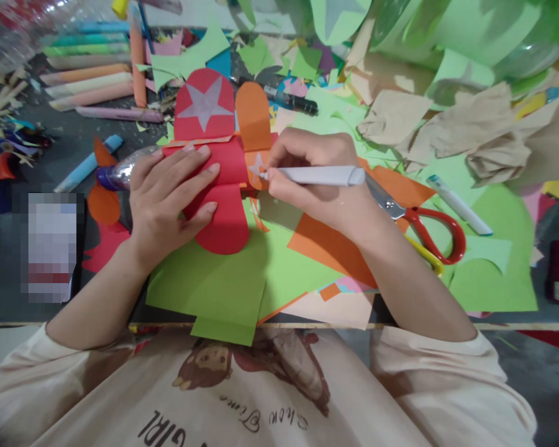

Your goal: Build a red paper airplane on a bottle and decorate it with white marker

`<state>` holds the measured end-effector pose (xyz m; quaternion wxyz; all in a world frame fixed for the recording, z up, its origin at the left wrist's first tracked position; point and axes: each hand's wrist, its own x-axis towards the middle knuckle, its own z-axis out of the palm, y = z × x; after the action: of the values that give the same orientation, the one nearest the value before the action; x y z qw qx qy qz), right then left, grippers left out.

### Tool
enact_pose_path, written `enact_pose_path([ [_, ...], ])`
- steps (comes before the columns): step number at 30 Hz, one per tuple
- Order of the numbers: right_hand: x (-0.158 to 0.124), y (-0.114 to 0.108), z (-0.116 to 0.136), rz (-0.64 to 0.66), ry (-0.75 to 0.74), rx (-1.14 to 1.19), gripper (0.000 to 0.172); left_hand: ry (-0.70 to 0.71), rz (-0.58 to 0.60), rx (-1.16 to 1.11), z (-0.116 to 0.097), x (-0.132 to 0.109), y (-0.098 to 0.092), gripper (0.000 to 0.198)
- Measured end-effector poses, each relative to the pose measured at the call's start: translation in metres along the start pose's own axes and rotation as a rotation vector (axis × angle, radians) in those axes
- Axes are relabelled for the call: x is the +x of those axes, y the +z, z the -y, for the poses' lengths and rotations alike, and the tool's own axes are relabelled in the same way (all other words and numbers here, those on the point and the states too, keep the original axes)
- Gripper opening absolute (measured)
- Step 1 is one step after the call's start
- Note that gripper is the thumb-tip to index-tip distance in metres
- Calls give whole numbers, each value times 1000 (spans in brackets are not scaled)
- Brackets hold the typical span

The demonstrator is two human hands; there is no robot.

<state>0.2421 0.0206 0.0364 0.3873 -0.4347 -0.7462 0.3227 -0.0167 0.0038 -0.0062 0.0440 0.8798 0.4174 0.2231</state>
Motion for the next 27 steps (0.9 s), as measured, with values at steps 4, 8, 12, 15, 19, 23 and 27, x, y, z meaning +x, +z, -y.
enact_pose_path([
  [4, 0, 0, 1, -29, -7, 19, 12, 1, 8, 11, 0, 0, 0, 43],
  [8, 0, -1, 1, 0, -20, 16, 16, 1, 1, 15, 0, 0, 0, 44],
  [12, 0, -1, 0, -35, -21, -3, 14, -18, 23, 7, 0, 0, 0, 45],
  [15, 1, -1, 0, 0, -11, 3, 16, -28, 25, -3, 0, 0, 1, 45],
  [19, 2, -1, 1, -43, -7, -21, 13, -30, 24, -14, 1, 0, 1, 45],
  [23, 1, -1, 4, -3, 38, -47, 17, -19, 25, 9, 0, 0, 0, 45],
  [27, 1, -2, 2, -38, 5, -17, 15, -19, 21, 30, -1, 1, 0, 44],
])
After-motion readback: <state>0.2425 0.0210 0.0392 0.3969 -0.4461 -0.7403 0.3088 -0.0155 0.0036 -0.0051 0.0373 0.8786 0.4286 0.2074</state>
